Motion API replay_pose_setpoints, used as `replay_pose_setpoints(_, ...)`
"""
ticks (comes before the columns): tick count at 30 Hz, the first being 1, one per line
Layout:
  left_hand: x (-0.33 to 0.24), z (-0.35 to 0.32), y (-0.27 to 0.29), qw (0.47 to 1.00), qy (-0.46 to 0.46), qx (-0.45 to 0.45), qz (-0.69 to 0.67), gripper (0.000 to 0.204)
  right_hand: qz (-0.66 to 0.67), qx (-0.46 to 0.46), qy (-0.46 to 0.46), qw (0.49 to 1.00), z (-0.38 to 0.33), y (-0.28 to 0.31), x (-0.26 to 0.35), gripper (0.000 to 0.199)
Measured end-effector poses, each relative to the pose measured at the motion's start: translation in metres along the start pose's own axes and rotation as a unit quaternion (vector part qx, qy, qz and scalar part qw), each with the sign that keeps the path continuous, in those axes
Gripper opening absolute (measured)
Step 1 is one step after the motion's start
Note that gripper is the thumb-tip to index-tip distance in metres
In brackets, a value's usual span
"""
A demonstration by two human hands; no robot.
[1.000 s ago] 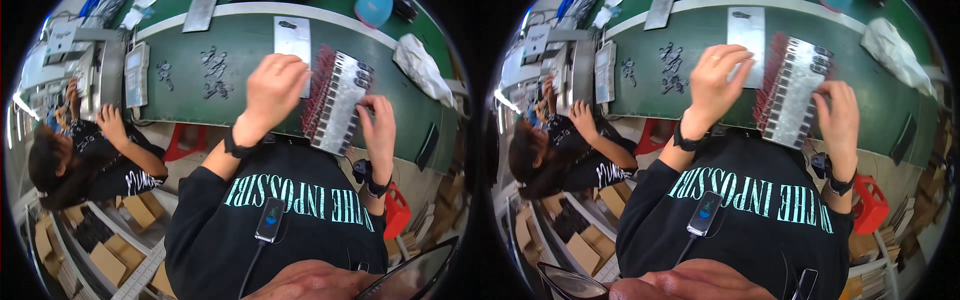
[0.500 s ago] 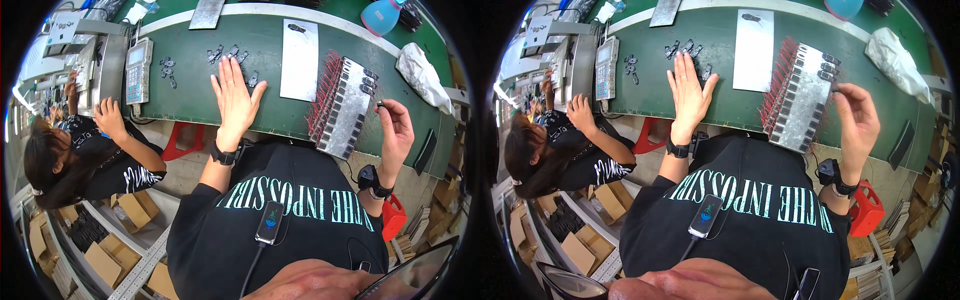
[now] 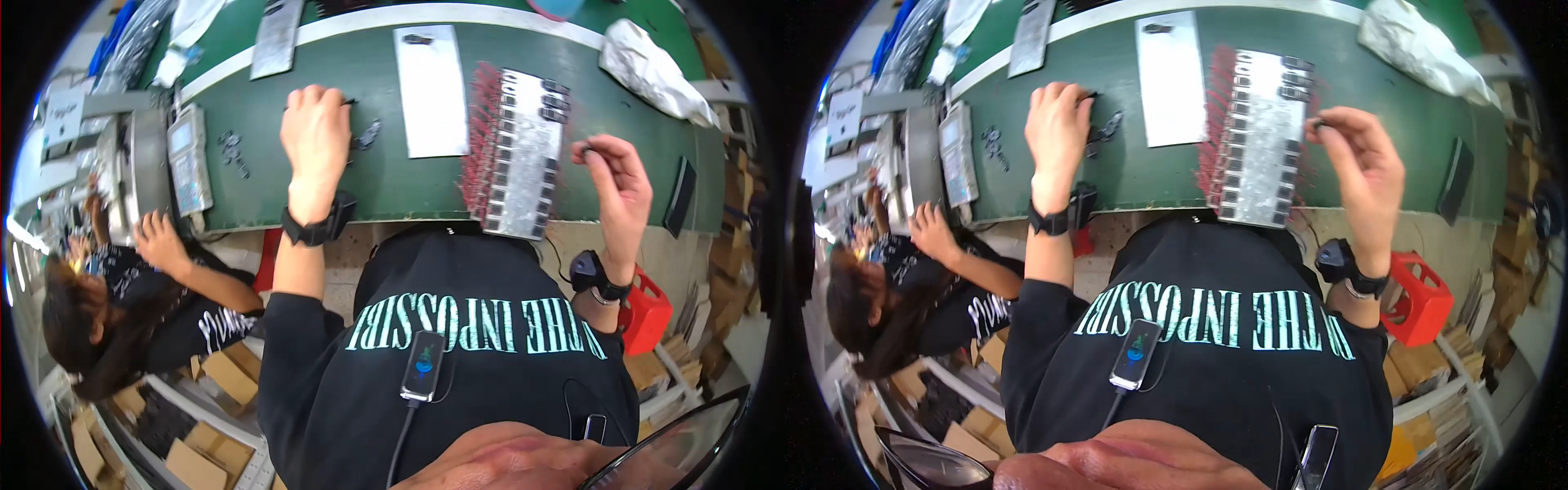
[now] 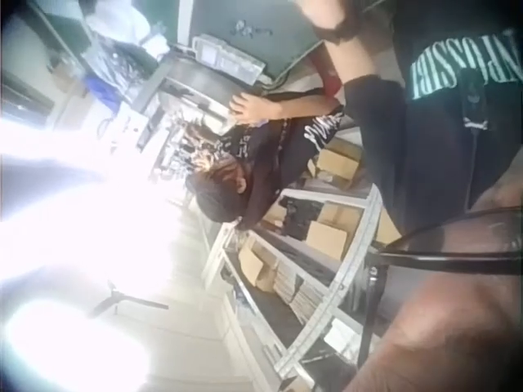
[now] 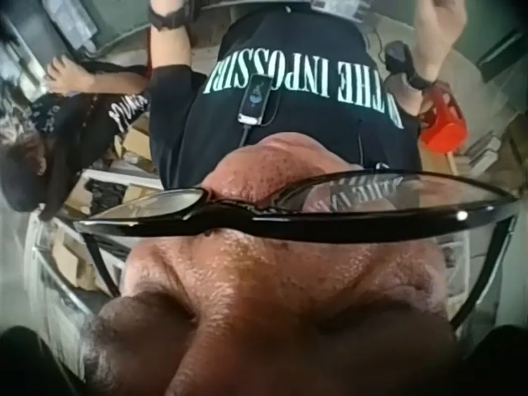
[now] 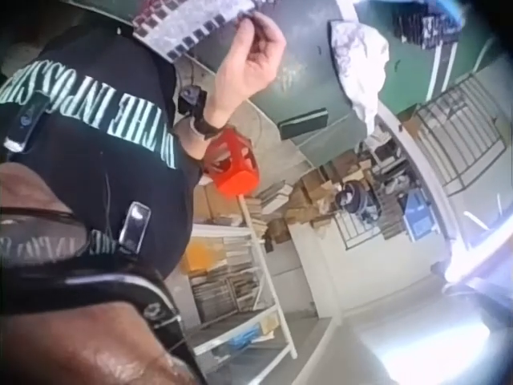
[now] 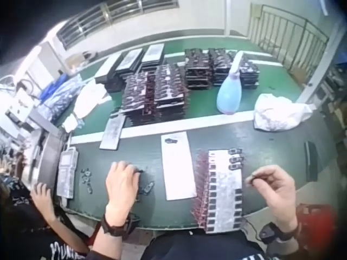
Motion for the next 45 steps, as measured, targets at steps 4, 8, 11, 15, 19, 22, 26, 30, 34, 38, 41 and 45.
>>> replay_pose_setpoints(4, -0.037, 0.011, 0.017, 0.95, 0.102, -0.037, -0.293, 0.011, 0.0, 0.04, 0.026, 0.999, 0.004, -0.011, 0.0, 0.016)
replay_pose_setpoints(8, -0.101, 0.028, 0.023, 0.891, 0.011, 0.036, -0.453, 0.022, -0.042, 0.111, 0.065, 0.991, 0.01, -0.041, 0.01, 0.016)
replay_pose_setpoints(11, -0.123, 0.03, 0.01, 0.763, 0.091, 0.146, -0.623, 0.03, -0.016, 0.106, 0.012, 0.994, 0.018, -0.05, 0.001, 0.015)
replay_pose_setpoints(15, -0.135, 0.024, 0.002, 0.596, 0.158, 0.143, -0.774, 0.029, -0.011, 0.09, -0.01, 0.996, 0.021, -0.046, -0.01, 0.015)
replay_pose_setpoints(19, -0.136, 0.022, -0.002, 0.702, 0.092, 0.079, -0.702, 0.03, -0.033, 0.083, 0.011, 0.996, 0.024, -0.045, -0.012, 0.016)
replay_pose_setpoints(22, -0.137, 0.022, 0.001, 0.721, 0.062, 0.061, -0.687, 0.03, -0.037, 0.085, 0.022, 0.995, 0.027, -0.044, -0.012, 0.017)
replay_pose_setpoints(26, -0.136, 0.023, 0.0, 0.747, 0.057, 0.032, -0.662, 0.031, -0.042, 0.088, 0.026, 0.995, 0.027, -0.045, -0.007, 0.017)
replay_pose_setpoints(30, -0.134, 0.023, -0.003, 0.762, 0.063, 0.038, -0.643, 0.032, -0.076, 0.084, 0.053, 0.992, 0.027, -0.048, -0.001, 0.017)
replay_pose_setpoints(34, -0.132, 0.022, -0.004, 0.768, 0.045, 0.059, -0.636, 0.032, -0.108, 0.076, 0.097, 0.986, 0.026, -0.048, 0.004, 0.015)
replay_pose_setpoints(38, -0.133, 0.022, -0.003, 0.752, 0.041, 0.066, -0.655, 0.033, -0.113, 0.092, 0.094, 0.985, 0.028, -0.051, 0.004, 0.013)
replay_pose_setpoints(41, -0.133, 0.022, -0.003, 0.744, 0.038, 0.069, -0.663, 0.033, -0.1, 0.097, 0.075, 0.987, 0.027, -0.051, 0.001, 0.012)
replay_pose_setpoints(45, -0.135, 0.022, -0.002, 0.744, 0.031, 0.077, -0.663, 0.035, -0.036, 0.104, 0.06, 0.992, 0.032, -0.048, -0.008, 0.01)
Point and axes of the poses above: each hand's wrist, its own z-axis towards the middle knuckle, its own y-axis out of the back of the hand, x = y × z, the point moved 4 cm from there along z, towards the middle knuckle, and after that the axes turned 8 degrees about -y, right-handed, at the moved point
